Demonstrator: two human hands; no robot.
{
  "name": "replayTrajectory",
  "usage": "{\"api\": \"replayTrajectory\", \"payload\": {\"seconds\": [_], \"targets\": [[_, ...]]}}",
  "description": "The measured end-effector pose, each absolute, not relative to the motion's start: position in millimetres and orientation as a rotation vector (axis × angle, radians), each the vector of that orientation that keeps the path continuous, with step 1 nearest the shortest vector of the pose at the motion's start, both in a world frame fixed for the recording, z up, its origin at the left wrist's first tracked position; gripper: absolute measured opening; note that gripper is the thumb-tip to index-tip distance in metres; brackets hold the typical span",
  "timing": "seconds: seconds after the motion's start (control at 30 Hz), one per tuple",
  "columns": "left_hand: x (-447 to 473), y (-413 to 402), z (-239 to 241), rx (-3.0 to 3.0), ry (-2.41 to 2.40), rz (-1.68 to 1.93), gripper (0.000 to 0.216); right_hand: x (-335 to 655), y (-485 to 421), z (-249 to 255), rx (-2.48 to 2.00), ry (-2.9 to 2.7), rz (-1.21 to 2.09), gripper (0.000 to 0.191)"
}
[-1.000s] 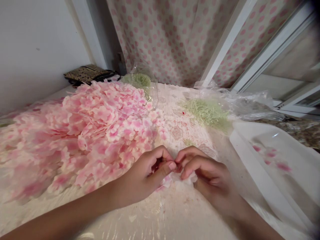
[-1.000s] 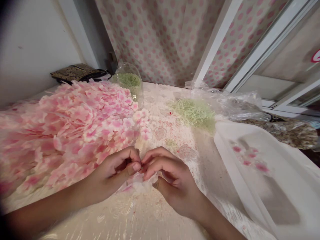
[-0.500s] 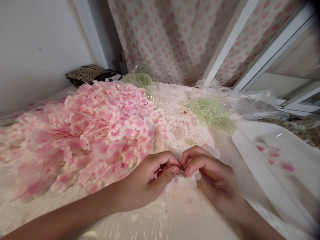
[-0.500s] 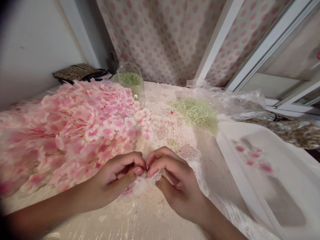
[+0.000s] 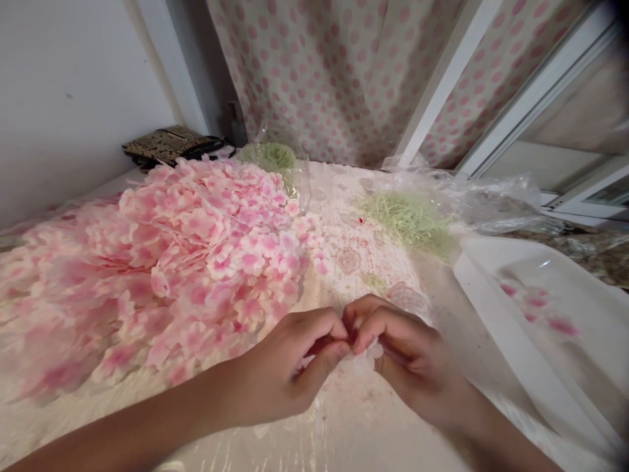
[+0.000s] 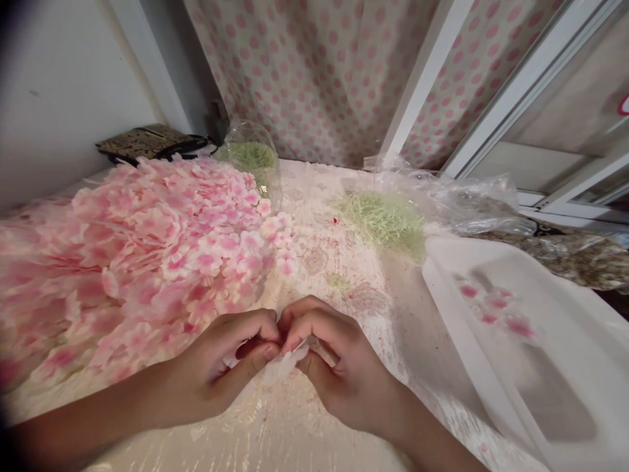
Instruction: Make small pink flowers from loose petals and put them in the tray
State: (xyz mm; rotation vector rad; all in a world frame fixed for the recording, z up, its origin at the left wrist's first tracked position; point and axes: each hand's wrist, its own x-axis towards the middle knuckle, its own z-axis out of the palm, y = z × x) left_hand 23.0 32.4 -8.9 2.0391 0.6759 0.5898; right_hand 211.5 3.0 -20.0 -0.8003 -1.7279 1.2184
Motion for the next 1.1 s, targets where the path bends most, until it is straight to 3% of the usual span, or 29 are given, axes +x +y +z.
{"api": "replayTrajectory", "payload": {"seconds": [0.37,0.67,0.8,0.9,1.1], "targets": [[25,30,-11,1.849,0.677,0.540,0.016,206,8,-25,-0.741,-1.674,1.284,0.004],[26,39,-12,1.951,0.849,0.703,0.031,218,17,-25,-0.988,-1.391,1.215,0.006],[27,43,-13,1.935,0.899,0.777,0.011,219,16,-22,-1.002,-1.367,1.263,0.010],[28,43,-11,1.834,0.924,0.798,0.008,216,15,-19,-1.013,-1.373,1.278,0.011],[29,40,-10,1.459,0.856,0.753,0.025,216,10,-12,-1.011,-1.460,1.248,0.008]]}}
